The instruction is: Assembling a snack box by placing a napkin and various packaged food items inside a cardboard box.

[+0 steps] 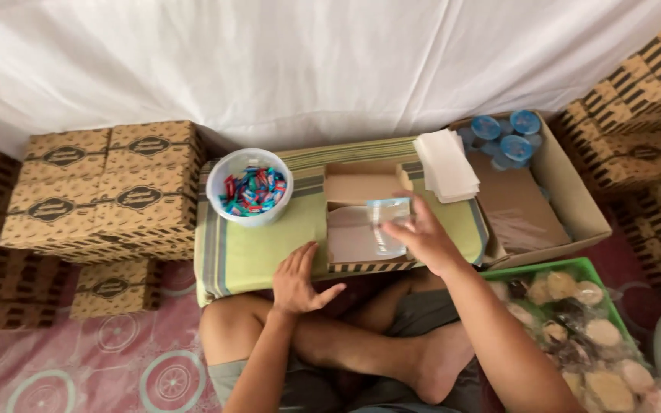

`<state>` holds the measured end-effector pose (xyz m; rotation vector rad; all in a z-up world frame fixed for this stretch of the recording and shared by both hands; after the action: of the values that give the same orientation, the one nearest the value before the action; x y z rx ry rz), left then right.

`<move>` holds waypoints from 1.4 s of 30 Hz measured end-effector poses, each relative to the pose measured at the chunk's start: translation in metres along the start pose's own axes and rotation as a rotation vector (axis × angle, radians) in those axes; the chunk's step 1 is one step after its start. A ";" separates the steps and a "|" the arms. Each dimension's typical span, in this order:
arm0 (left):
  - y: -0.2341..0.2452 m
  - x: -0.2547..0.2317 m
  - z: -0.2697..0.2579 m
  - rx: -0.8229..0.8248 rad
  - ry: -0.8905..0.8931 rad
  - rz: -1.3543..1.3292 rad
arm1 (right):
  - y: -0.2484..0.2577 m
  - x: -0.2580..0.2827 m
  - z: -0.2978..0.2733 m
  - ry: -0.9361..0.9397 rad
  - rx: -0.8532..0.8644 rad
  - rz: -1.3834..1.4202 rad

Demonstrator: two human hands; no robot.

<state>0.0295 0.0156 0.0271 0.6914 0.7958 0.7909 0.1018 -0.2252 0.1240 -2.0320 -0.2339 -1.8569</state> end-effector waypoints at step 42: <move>-0.023 0.017 0.074 0.746 0.271 -0.320 | -0.043 -0.037 0.065 -0.418 0.124 -0.934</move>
<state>0.1057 0.0002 0.0410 1.0902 1.4381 0.2770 0.1414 -0.1559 0.0911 -2.3994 -1.5904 -1.7159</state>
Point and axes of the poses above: each hand's wrist, its own z-axis towards the middle knuckle, its own y-axis out of the back of the hand, x = y × z, the point moved 7 cm from there along z, towards the middle knuckle, and after that the axes turned 13 degrees about x, right-handed, at the moved point
